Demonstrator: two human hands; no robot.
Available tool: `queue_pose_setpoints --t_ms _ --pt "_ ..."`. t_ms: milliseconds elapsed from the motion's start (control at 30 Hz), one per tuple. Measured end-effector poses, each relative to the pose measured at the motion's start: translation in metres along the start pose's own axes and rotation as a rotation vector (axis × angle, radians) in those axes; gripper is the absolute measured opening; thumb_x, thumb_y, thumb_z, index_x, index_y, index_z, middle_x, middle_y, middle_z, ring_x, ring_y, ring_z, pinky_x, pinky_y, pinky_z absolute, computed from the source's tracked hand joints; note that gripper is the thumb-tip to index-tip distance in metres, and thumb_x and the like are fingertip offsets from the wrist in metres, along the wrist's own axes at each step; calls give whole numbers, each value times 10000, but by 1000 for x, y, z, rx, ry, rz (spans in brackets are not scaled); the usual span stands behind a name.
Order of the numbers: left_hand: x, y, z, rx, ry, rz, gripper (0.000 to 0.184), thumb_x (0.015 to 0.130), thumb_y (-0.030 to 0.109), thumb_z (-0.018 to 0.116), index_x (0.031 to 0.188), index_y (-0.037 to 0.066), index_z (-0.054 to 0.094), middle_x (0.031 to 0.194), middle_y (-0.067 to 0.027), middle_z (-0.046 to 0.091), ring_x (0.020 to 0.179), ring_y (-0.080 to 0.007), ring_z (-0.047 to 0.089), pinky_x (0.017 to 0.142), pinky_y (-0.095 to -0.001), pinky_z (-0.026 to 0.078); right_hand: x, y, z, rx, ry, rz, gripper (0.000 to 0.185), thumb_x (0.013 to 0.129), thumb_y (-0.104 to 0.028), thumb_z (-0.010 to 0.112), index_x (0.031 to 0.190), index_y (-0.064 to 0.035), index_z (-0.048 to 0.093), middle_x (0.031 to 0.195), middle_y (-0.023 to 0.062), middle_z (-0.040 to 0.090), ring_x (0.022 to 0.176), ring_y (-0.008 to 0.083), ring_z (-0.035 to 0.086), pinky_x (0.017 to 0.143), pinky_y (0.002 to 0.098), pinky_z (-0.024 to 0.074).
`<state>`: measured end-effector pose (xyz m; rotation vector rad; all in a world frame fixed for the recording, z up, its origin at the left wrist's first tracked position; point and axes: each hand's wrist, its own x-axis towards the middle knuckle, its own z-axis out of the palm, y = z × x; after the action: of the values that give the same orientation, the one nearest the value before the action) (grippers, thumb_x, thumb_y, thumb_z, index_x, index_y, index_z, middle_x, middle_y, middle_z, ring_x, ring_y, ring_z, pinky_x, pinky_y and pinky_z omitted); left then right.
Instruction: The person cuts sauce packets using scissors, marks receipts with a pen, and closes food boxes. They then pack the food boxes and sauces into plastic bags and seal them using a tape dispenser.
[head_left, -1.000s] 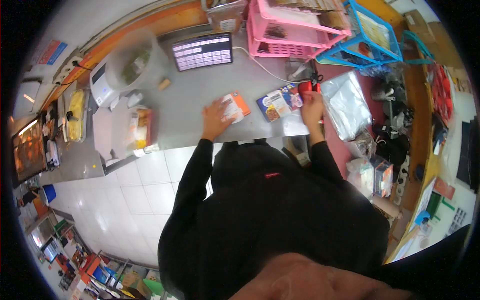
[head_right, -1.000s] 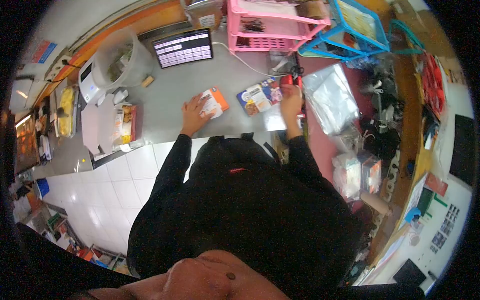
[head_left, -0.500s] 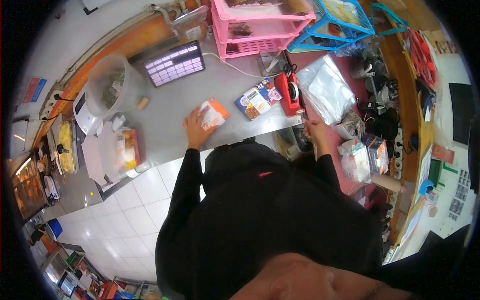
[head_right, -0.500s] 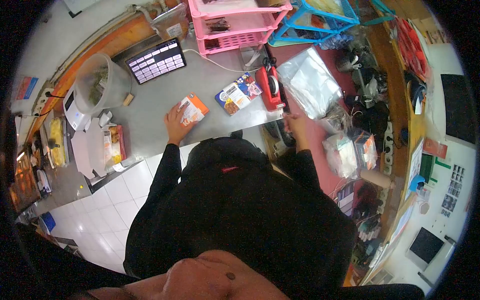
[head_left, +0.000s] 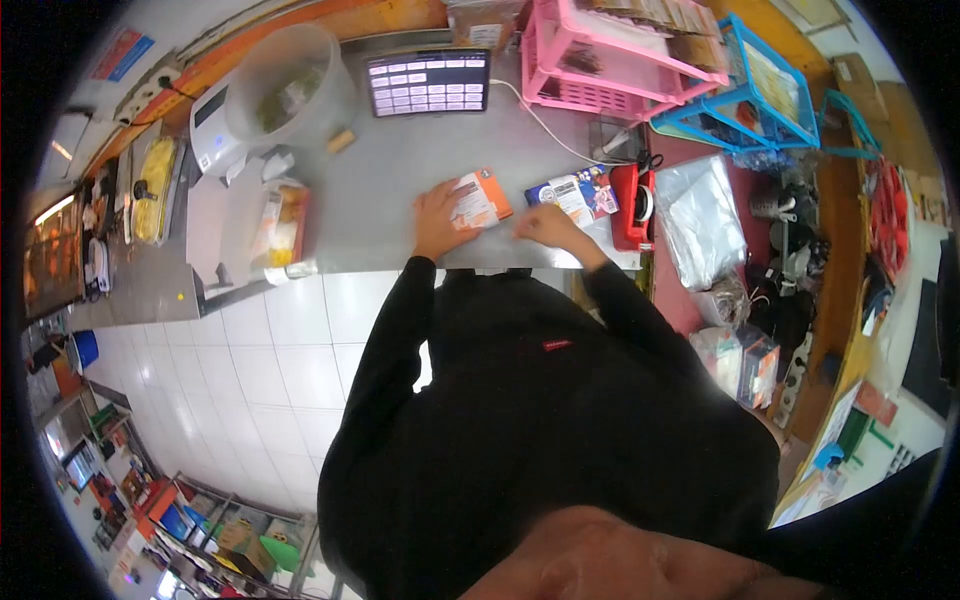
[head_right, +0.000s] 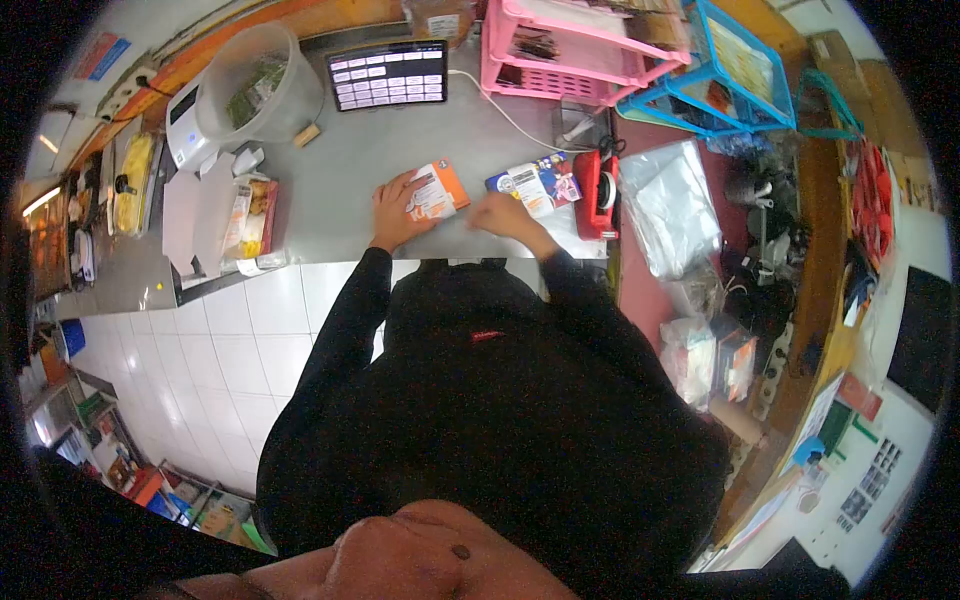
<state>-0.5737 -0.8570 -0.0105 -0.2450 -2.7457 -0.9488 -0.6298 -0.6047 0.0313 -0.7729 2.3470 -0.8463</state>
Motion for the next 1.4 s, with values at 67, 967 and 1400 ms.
queue_pose_setpoints --t_ms 67,967,1400 --pt "0 -1 1 -42 7 -16 854 494 417 825 1235 114 527 1311 -44 485 1217 -231 430 983 -484 267 60 -41 5 -168 -86 24 270 698 -358 694 782 -102 714 792 111 671 774 275 642 679 391 489" --pt "3 26 79 48 308 -132 948 762 474 705 1399 -64 254 1428 -256 312 1345 -399 267 1097 -488 200 -64 173 -136 -147 889 496 333 691 -352 768 829 -54 710 747 146 685 730 307 671 648 419 508" --pt "-98 -101 -125 318 957 -559 267 813 92 614 1071 28 588 1016 -138 588 940 -300 535 863 -405 404 -74 63 -127 -33 1399 250 338 941 -263 519 1098 34 478 970 215 618 876 343 614 758 392 485"
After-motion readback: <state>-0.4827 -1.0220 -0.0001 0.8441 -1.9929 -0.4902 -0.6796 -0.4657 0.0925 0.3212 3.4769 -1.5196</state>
